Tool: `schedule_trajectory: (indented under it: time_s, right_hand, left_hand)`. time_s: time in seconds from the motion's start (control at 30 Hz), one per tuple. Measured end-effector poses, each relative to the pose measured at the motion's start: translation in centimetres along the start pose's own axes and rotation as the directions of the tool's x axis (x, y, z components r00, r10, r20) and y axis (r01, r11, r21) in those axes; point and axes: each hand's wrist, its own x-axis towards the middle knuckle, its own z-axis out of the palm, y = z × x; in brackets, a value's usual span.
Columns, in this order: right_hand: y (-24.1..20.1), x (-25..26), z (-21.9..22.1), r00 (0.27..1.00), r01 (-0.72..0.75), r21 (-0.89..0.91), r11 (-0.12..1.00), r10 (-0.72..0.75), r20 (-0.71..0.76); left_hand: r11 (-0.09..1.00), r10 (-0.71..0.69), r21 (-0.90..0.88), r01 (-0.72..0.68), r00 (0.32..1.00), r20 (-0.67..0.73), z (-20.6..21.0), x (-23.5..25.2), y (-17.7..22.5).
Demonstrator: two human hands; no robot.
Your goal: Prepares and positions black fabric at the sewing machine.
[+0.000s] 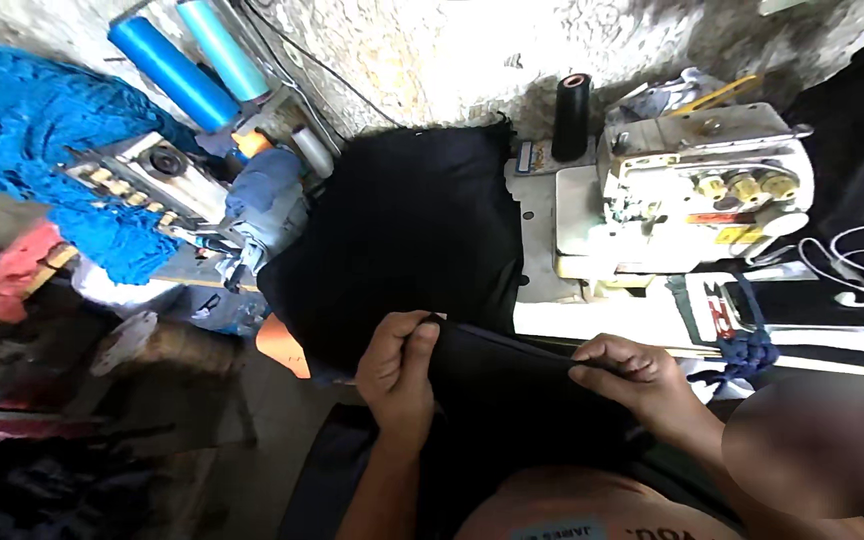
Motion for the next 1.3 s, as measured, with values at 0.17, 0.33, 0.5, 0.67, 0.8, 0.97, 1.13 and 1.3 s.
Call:
schedule_trajectory:
  time_s: [0.17,0.33,0.5,0.67,0.8,0.97,1.13,1.3]
  right_hand:
    - [0.1,-0.6,0.1,0.998,0.038,-0.107,0.994,-0.033,0.047]
    - [-1.0,-0.1,1.3,0.952,0.289,-0.285,0.914,-0.243,0.186]
    - [-1.7,1.9,0.7,0.941,0.334,-0.27,0.903,-0.303,0.153]
    - [3.8,3.6,-1.6,0.954,0.093,-0.242,0.966,-0.156,-0.255]
    - [8.1,1.7,-4.3,0.869,-0.175,-0.291,0.941,0.009,-0.494]
    - [10.1,-2.1,-7.2,0.817,-0.36,-0.336,0.87,0.12,-0.564]
    - [9.6,-2.8,-7.5,0.791,-0.384,-0.205,0.9,0.206,-0.577]
    - [9.6,-3.0,-7.5,0.794,-0.363,-0.189,0.912,0.196,-0.576]
  left_hand:
    - [0.994,-0.102,0.032,0.105,0.992,-0.08,0.1,-1.2,-1.7]
    - [0.984,-0.053,0.157,0.083,0.981,-0.184,-0.8,-0.5,-1.0]
    - [0.803,0.456,0.377,-0.461,0.883,0.108,0.1,5.8,0.5]
    - [0.83,0.393,0.264,-0.491,0.852,0.346,10.0,11.4,-7.0]
    - [0.947,0.092,0.223,-0.231,0.861,0.5,18.5,9.3,-13.0]
    - [0.951,0.073,0.194,-0.24,0.786,0.614,24.5,3.8,-16.4]
    - [0.936,0.14,0.185,-0.3,0.797,0.587,24.7,2.6,-17.8]
    - [0.913,0.122,0.267,-0.31,0.829,0.546,24.2,2.3,-16.9]
